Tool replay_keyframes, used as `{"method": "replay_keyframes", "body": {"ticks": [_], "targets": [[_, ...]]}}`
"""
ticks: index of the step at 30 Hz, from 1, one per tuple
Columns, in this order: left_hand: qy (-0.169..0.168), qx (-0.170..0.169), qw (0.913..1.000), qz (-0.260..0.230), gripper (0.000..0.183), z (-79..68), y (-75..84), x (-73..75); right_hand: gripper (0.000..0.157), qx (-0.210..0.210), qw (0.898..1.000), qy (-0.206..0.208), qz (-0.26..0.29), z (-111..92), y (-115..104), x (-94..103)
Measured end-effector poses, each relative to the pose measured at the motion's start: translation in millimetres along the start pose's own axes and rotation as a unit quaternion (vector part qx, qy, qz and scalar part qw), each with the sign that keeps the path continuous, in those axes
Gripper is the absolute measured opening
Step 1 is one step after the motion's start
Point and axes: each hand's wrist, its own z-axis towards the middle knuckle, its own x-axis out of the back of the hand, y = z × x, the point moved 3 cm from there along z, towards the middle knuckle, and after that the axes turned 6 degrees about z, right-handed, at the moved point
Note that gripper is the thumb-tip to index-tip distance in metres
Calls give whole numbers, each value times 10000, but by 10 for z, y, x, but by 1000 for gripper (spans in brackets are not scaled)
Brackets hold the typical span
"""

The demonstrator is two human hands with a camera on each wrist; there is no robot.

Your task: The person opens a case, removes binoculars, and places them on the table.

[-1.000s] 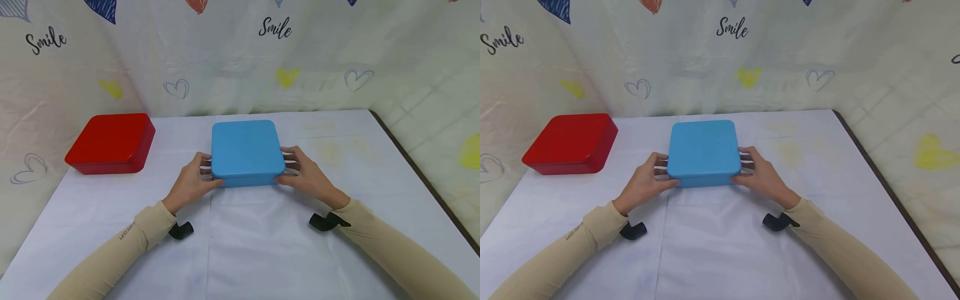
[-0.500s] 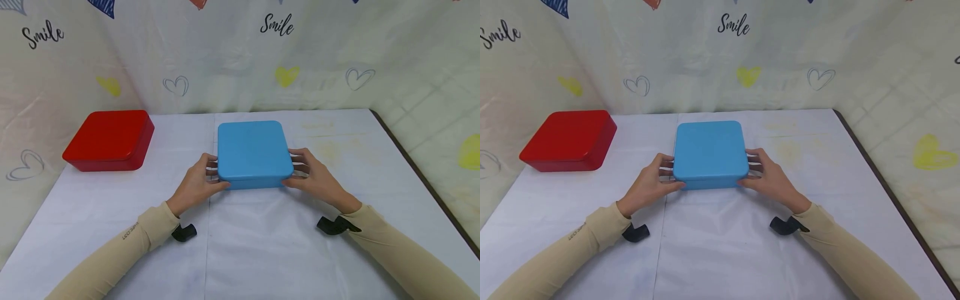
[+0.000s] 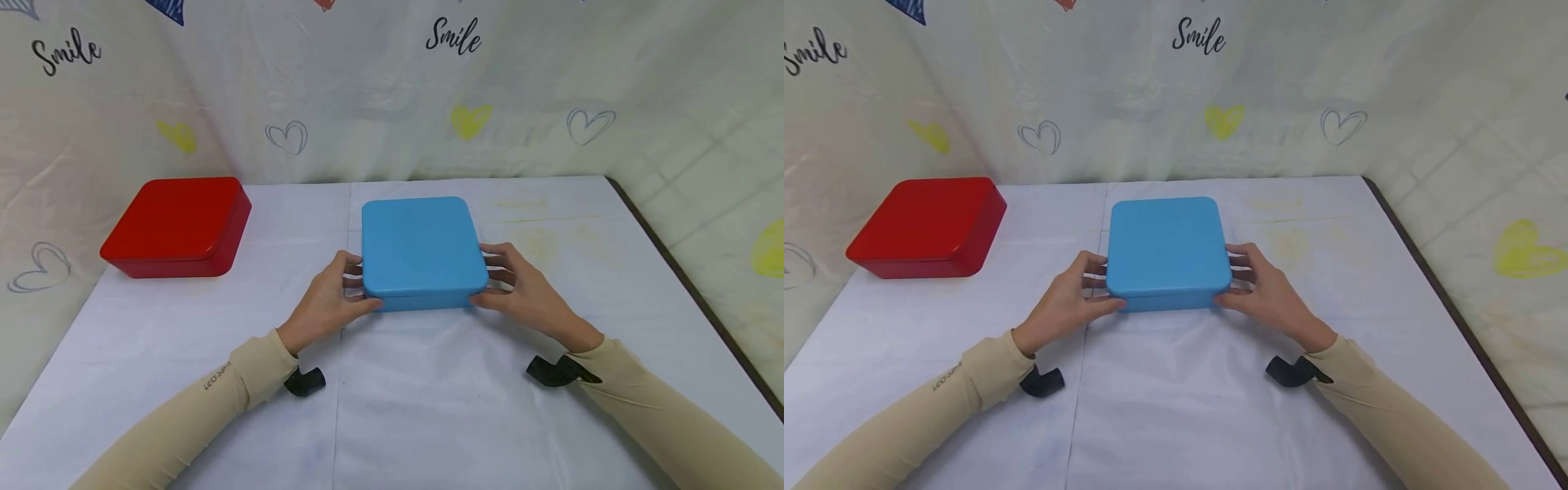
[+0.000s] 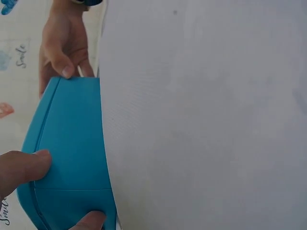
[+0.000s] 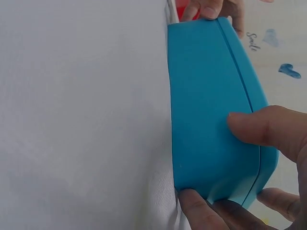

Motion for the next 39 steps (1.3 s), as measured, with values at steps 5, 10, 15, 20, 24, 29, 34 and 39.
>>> {"method": "replay_keyframes", "body": {"ticks": [5, 10, 15, 20, 24, 29, 34, 39], "targets": [[-84, -16, 9999, -116, 67, 8, 18, -41, 86, -16, 10000, 13, -79, -20, 27, 36], [-139, -25, 9998, -168, 66, 19, 45, -80, 86, 20, 9999, 11, -139, -40, 39, 71], [-199, -55, 9997, -157, 65, 35, 76, -122, 85, 30, 9999, 7, -146, -76, 38, 106], [-240, -91, 9994, -211, 64, 42, 95, -164, 84, -12, 9998, 41, -214, -102, 58, 139], [-273, -113, 9992, -273, 63, 53, 110, -198, 83, -11, 9997, 55, -255, -130, 67, 167], [-324, -124, 9988, -353, 62, 57, 130, -226, 83, -13, 9994, 55, -335, -168, 59, 198], [-362, -143, 9984, -401, 61, 62, 145, -257, 82, -55, 9991, 84, -411, -208, 56, 233], [-405, -165, 9982, -415, 60, 58, 166, -284, 81, -60, 9990, 95, -435, -237, 60, 258]]}}
